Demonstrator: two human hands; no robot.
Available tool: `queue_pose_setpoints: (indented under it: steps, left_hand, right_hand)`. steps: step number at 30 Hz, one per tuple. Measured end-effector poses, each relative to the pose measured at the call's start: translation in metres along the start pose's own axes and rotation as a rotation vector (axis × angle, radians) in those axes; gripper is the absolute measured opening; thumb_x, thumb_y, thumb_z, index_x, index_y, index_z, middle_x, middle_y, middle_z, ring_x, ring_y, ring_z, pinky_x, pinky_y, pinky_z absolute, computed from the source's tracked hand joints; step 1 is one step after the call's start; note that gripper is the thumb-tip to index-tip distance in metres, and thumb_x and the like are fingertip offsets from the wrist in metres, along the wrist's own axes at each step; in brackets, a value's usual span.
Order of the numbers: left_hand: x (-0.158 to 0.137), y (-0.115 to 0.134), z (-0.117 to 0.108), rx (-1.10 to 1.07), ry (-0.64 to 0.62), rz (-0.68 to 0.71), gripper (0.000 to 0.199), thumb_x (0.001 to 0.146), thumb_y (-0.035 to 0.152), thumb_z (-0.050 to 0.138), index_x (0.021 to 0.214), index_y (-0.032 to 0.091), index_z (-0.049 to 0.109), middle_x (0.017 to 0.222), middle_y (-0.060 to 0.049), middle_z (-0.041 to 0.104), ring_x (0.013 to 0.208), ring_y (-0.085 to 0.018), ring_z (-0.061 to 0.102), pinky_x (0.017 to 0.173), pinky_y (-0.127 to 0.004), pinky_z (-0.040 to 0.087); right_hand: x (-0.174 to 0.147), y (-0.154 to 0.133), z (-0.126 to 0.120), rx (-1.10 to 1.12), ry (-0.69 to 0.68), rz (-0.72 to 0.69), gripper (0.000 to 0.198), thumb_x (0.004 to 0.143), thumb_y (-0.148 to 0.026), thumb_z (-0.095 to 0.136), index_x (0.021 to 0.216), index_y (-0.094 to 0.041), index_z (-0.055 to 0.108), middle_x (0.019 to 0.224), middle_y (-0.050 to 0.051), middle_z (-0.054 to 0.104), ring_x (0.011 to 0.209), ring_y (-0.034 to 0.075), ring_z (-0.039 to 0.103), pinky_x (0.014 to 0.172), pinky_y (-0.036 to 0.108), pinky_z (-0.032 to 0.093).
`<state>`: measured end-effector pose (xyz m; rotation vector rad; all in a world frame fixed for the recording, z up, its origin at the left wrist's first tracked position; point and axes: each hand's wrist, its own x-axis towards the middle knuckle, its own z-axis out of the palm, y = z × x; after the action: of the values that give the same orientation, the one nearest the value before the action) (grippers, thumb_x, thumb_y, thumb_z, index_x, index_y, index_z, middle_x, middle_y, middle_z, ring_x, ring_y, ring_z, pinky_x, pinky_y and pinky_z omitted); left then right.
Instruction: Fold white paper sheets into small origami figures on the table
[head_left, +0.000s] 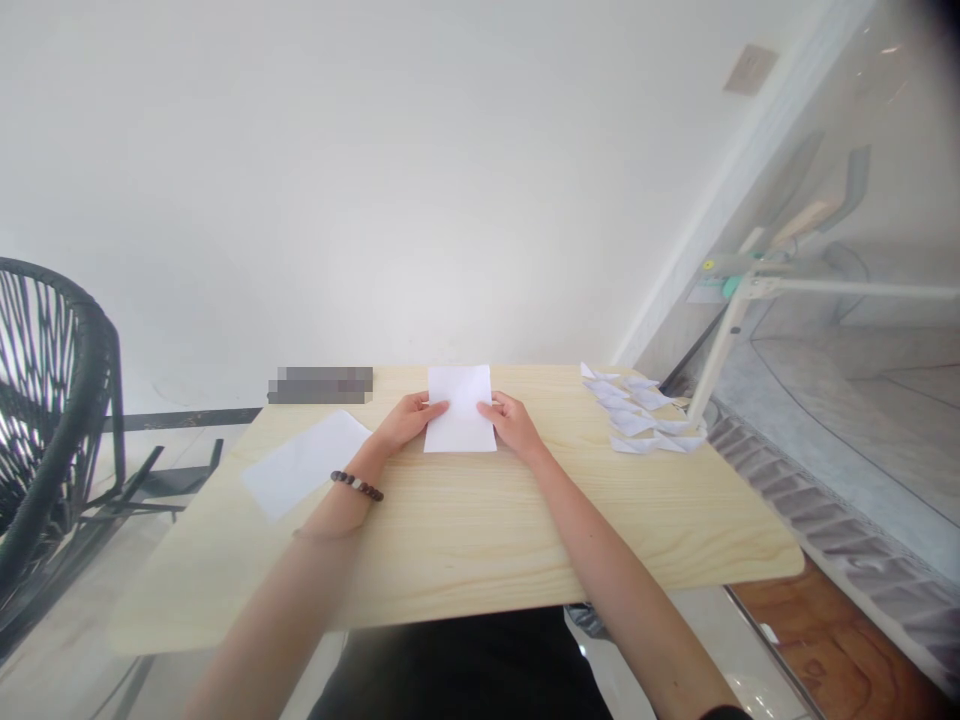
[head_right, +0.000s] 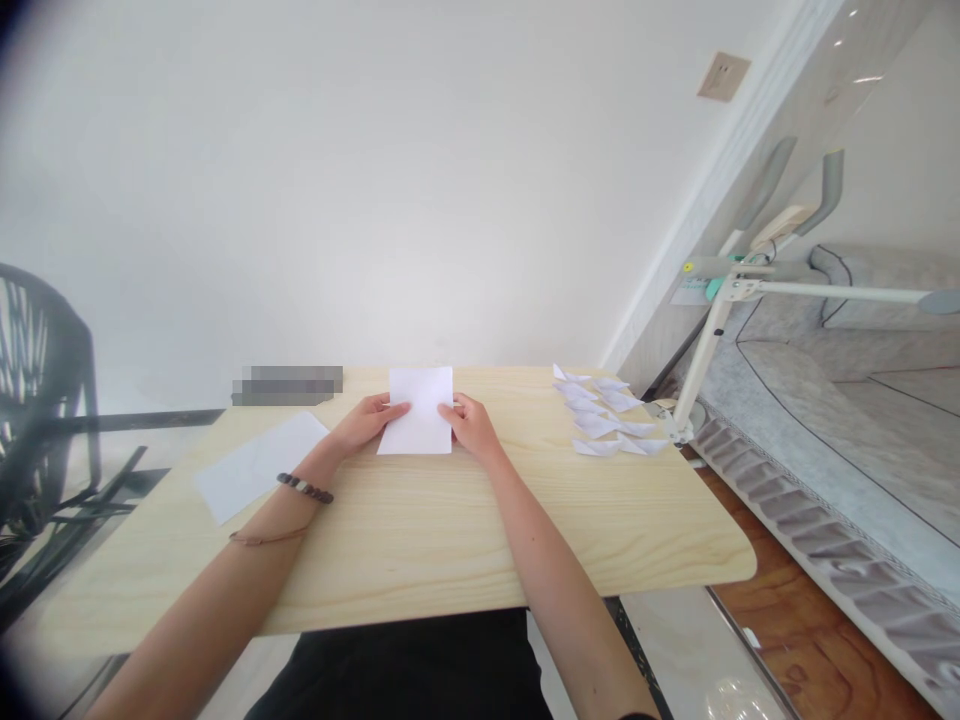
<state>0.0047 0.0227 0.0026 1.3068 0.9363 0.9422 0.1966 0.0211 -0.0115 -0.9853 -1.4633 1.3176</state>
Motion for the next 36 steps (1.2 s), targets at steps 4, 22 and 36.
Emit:
queue_pose_setpoints:
  steps: [4, 22, 36]
  left_hand:
    - [0.0003, 0.0005, -0.0006, 0.011, -0.005, -0.002, 0.044, 0.070, 0.039, 0.056, 0.104, 0.012, 0.051, 0.086, -0.011, 0.065, 0.071, -0.020, 0.061, 0.063, -0.031, 0.049]
    - [-0.0017, -0.0002, 0.0029, -0.022, 0.058, 0.013, 0.040, 0.069, 0.032, 0.057, 0.104, 0.013, 0.052, 0.084, -0.008, 0.065, 0.068, -0.018, 0.060, 0.059, -0.027, 0.047]
    - [-0.0005, -0.0008, 0.0020, 0.003, 0.115, -0.005, 0.044, 0.068, 0.039, 0.058, 0.102, 0.013, 0.049, 0.078, -0.010, 0.065, 0.065, -0.019, 0.061, 0.054, -0.026, 0.048]
  right_hand:
    - [0.0009, 0.0001, 0.0008, -0.023, 0.010, 0.003, 0.027, 0.072, -0.039, 0.048, 0.090, -0.018, 0.054, 0.060, -0.001, 0.059, 0.048, 0.012, 0.052, 0.048, 0.024, 0.043]
    - [0.0012, -0.0013, 0.0001, -0.021, -0.002, -0.055, 0.026, 0.073, -0.035, 0.047, 0.092, -0.018, 0.053, 0.059, -0.001, 0.057, 0.046, 0.010, 0.049, 0.041, 0.020, 0.039]
    - [-0.0024, -0.0059, 0.0013, -0.049, 0.068, 0.002, 0.031, 0.070, -0.039, 0.049, 0.090, -0.016, 0.053, 0.056, -0.001, 0.057, 0.040, 0.010, 0.047, 0.035, 0.020, 0.036]
